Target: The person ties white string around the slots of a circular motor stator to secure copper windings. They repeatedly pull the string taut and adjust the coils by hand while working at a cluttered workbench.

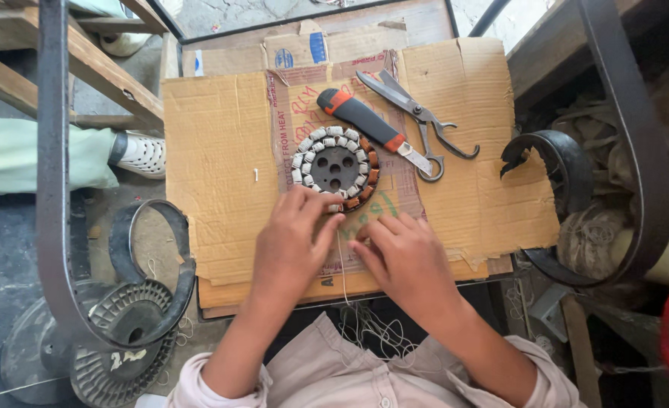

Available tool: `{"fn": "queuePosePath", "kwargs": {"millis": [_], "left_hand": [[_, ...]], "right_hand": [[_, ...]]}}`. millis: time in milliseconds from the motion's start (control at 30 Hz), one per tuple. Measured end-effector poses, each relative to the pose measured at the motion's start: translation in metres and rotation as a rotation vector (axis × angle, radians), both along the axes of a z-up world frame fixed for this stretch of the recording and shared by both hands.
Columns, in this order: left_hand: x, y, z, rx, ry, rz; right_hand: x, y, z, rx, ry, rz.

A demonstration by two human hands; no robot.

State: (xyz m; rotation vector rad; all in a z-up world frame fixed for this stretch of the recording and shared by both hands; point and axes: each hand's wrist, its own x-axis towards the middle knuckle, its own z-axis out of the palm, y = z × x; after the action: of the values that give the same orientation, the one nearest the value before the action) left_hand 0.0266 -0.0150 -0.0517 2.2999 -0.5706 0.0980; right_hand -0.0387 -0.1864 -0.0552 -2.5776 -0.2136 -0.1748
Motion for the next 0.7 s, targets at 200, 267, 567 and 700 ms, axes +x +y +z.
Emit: {"fn": "queuePosePath", "kwargs": {"millis": [200, 267, 567, 700], "left_hand": [[0.007, -0.005, -0.011, 0.014, 0.008, -0.03], [0.01, -0.001, -0.014, -0.03, 0.0, -0.058], [0.014, -0.004, -0.02, -0.094, 0.029, -0.053], [0.02, 0.002, -0.018, -0.127, 0.09, -0.114]], "right_hand": [[0.002, 0.012, -0.019, -0.039, -0.134, 0.087], [-0.004, 0.011, -0.019, -0.016, -0.145, 0.13], [-0.014, 0.025, -0.018, 0.019, -0.118, 0.124], [-0.014, 0.024, -0.017, 0.088, -0.149, 0.117]]}}
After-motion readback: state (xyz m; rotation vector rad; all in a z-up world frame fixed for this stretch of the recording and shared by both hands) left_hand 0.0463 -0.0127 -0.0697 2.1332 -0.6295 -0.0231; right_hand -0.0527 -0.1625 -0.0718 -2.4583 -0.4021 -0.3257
